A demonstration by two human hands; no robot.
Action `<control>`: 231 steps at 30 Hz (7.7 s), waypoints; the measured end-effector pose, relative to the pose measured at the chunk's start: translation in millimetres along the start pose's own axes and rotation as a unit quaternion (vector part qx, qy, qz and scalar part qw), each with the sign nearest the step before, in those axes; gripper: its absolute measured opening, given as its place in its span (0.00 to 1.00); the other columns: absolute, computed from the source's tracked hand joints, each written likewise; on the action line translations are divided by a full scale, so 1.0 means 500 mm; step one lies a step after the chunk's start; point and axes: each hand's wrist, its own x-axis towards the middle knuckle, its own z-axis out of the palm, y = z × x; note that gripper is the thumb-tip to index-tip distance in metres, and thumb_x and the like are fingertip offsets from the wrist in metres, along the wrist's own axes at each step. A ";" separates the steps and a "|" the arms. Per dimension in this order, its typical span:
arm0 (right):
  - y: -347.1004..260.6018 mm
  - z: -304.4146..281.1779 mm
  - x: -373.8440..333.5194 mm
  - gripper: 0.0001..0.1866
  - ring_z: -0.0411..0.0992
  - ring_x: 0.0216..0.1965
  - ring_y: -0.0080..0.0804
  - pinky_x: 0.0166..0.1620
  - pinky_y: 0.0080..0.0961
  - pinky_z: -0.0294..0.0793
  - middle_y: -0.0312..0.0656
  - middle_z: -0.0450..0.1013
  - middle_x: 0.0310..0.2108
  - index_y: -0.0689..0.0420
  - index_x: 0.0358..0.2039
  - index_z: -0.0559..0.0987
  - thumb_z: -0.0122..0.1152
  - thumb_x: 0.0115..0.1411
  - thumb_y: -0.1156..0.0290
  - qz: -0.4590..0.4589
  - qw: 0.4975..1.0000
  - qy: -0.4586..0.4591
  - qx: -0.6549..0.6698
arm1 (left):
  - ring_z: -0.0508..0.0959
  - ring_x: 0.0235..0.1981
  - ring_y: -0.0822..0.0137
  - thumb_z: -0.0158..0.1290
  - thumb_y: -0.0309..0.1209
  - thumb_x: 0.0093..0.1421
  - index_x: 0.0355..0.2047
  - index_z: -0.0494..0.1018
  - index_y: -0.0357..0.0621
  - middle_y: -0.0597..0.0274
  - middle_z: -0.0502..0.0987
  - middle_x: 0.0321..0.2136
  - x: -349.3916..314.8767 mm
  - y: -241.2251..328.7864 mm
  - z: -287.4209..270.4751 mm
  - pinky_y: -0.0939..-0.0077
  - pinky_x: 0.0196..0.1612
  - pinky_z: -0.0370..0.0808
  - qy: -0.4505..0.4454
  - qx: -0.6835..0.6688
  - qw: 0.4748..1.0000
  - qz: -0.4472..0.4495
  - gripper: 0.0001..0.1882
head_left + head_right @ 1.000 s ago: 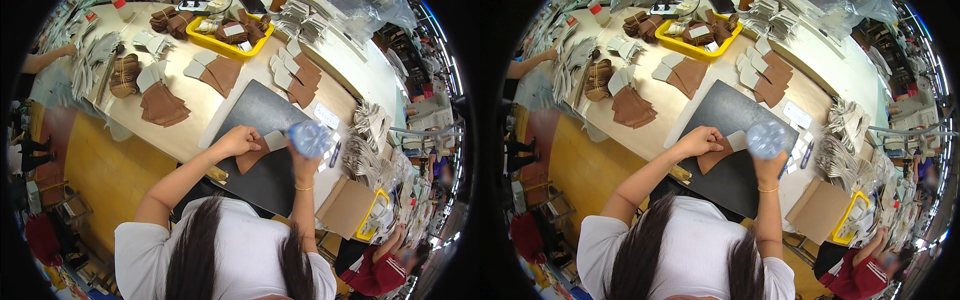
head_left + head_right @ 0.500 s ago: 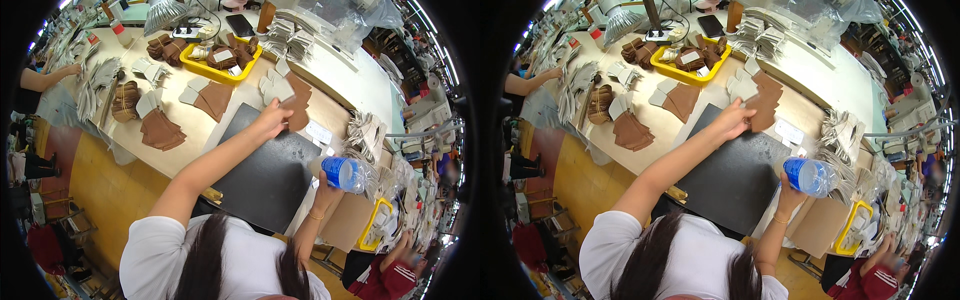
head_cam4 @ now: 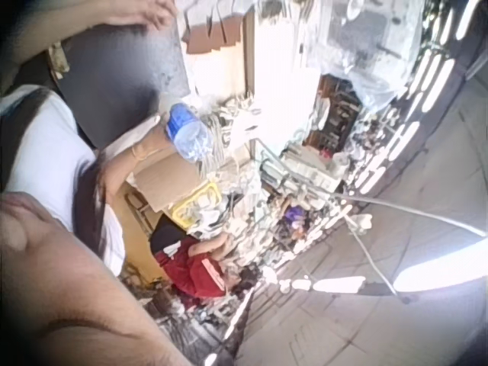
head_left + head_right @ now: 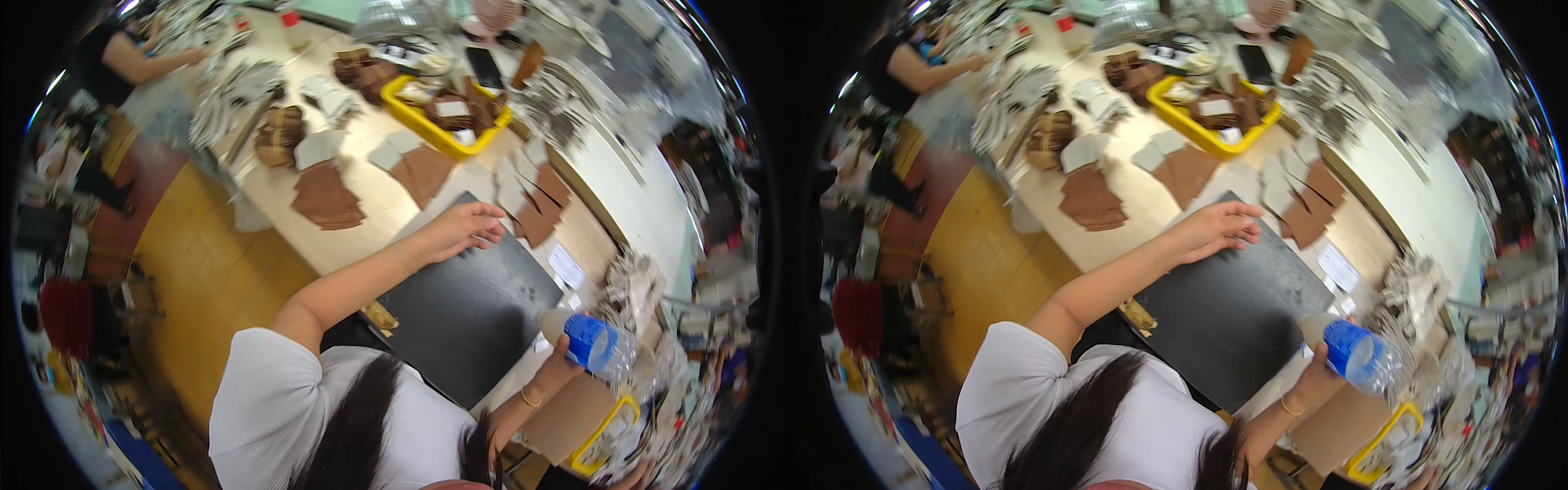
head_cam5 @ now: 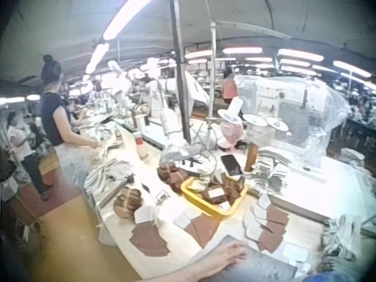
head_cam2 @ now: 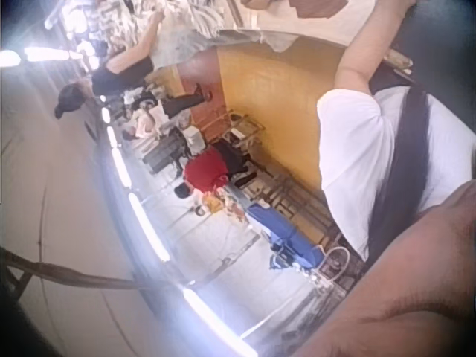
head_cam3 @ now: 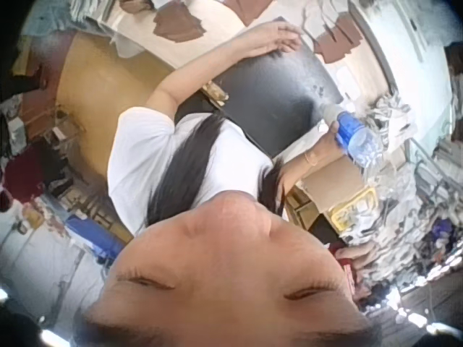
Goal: The person repeatedly applies liquid from a plastic bottle onto small brown fabric pieces placed on a black mat, then sets each treated piece aside. The process is repeated for multiple pieces throughout the clip.
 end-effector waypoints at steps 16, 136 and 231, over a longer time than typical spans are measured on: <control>0.015 0.086 0.022 0.34 0.68 0.53 0.43 0.58 0.39 0.65 0.55 0.67 0.54 0.70 0.57 0.63 0.61 0.59 0.58 -0.072 0.988 -0.133 0.042 | 0.72 0.37 0.56 0.65 0.41 0.48 0.41 0.67 0.35 0.51 0.72 0.34 -0.260 0.102 -0.402 0.66 0.41 0.70 0.584 0.425 0.668 0.181 0.28; -0.013 0.055 0.020 0.33 0.68 0.54 0.41 0.58 0.35 0.65 0.52 0.68 0.54 0.71 0.56 0.64 0.65 0.56 0.65 0.013 0.999 -0.050 0.004 | 0.76 0.28 0.67 0.58 0.30 0.56 0.31 0.77 0.35 0.58 0.75 0.25 -0.194 0.093 -0.279 0.76 0.35 0.73 0.429 0.406 0.760 0.272 0.09; 0.013 0.040 0.013 0.33 0.68 0.52 0.42 0.58 0.38 0.65 0.53 0.68 0.53 0.66 0.56 0.65 0.60 0.60 0.54 -0.025 0.996 -0.089 -0.006 | 0.77 0.22 0.63 0.56 0.29 0.49 0.41 0.75 0.39 0.57 0.77 0.22 -0.166 -0.130 -0.013 0.69 0.26 0.72 -0.088 0.405 0.910 -0.015 0.17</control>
